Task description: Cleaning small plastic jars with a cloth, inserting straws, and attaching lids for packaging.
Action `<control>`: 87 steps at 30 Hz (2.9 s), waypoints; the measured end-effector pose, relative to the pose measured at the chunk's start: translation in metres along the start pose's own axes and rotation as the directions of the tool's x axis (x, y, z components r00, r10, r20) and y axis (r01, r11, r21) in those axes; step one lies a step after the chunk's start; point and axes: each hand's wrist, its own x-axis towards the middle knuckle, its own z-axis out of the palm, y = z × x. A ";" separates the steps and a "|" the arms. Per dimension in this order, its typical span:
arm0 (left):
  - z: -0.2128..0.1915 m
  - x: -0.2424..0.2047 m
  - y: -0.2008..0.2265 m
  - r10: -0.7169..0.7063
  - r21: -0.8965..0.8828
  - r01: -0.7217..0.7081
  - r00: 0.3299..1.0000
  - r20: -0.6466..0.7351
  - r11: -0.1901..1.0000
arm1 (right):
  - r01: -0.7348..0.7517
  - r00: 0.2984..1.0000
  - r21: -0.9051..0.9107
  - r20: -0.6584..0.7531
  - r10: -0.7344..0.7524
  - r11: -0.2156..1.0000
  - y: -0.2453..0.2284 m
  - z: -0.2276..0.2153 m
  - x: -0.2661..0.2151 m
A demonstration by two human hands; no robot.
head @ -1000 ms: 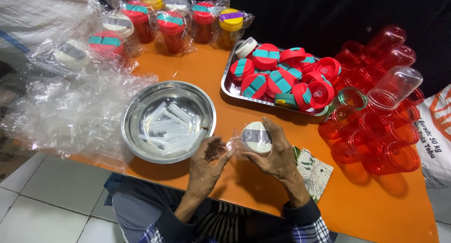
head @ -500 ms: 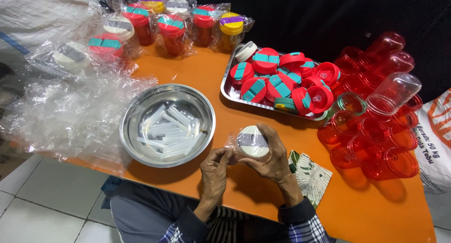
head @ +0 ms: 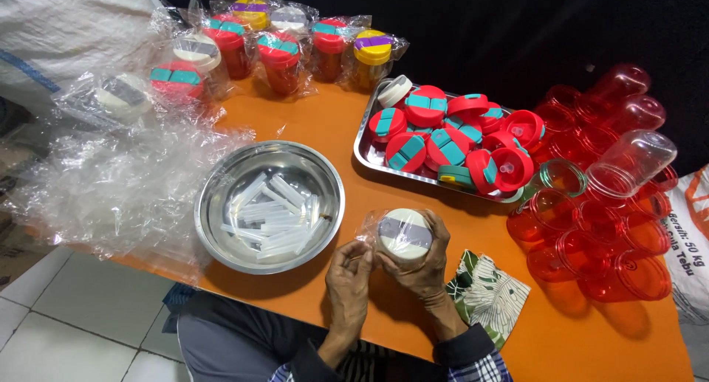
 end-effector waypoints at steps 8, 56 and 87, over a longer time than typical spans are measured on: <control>-0.006 -0.049 0.003 0.657 0.537 -0.619 0.739 0.151 0.573 | -0.021 0.998 -0.095 -0.059 0.016 0.995 -0.003 0.009 -0.006; 0.031 0.086 0.131 -0.468 0.642 -0.389 0.455 0.758 0.661 | -0.093 0.770 0.057 0.637 0.036 0.994 -0.004 -0.060 0.056; -0.010 0.174 0.245 -0.399 0.469 -0.471 0.246 0.883 0.747 | -0.048 0.936 -0.117 0.342 0.086 0.992 -0.068 -0.045 0.159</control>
